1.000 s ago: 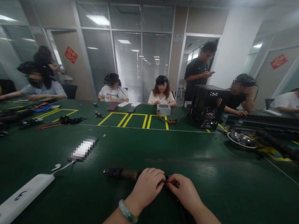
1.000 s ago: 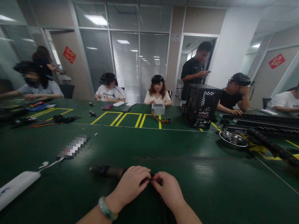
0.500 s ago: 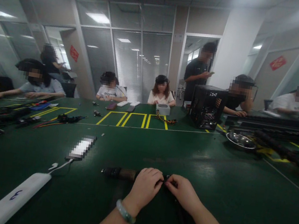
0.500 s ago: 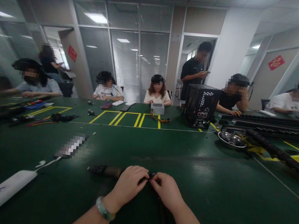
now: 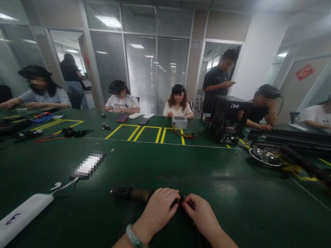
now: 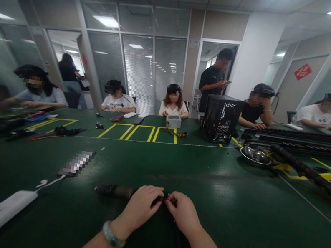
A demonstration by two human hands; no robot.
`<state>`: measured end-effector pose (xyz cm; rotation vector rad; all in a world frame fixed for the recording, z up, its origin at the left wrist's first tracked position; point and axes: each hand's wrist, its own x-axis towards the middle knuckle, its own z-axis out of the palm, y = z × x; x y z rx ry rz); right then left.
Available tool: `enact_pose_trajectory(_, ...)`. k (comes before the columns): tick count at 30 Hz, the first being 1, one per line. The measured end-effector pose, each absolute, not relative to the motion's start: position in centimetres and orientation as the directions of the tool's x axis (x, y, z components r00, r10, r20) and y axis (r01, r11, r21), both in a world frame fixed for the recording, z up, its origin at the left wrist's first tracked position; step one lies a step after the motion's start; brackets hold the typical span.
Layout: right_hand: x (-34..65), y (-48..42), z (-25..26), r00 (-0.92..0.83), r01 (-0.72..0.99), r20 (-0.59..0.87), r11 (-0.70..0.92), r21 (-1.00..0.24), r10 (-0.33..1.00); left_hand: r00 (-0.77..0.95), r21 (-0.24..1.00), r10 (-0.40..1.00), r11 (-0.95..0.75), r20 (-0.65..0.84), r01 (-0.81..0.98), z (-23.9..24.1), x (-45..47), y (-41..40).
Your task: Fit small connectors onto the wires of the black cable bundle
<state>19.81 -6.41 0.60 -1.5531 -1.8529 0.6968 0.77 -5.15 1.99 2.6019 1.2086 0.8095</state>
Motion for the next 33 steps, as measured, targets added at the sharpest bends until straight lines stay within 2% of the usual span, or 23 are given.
enact_pose_trajectory(6, 19.96, -6.35, 0.52, -0.123, 0.664, 0.130, 0.179, -0.726, 0.984, 0.531, 0.384, 0.739, -0.671, 0.414, 0.635, 1.85, 0.71, -5.20)
enact_pose_trajectory(17, 19.97, -6.05, -0.39, -0.104, 0.678, 0.174, 0.198, -0.708, 0.979, 0.548, 0.288, 0.700, -0.700, 0.457, 0.654, 1.59, 0.85, -4.96)
enact_pose_trajectory(26, 19.94, -6.20, -0.07, -0.120, 0.666, 0.152, 0.193, -0.720, 0.981, 0.490, 0.339, 0.732, -0.664, 0.473, 0.666, 1.45, 0.80, -5.02)
enact_pose_trajectory(33, 19.93, -6.18, 0.04, -0.113, 0.659, 0.156, 0.192, -0.727, 0.981, 0.514, 0.323, 0.722, -0.678, 0.464, 0.661, 1.84, 0.80, -5.07)
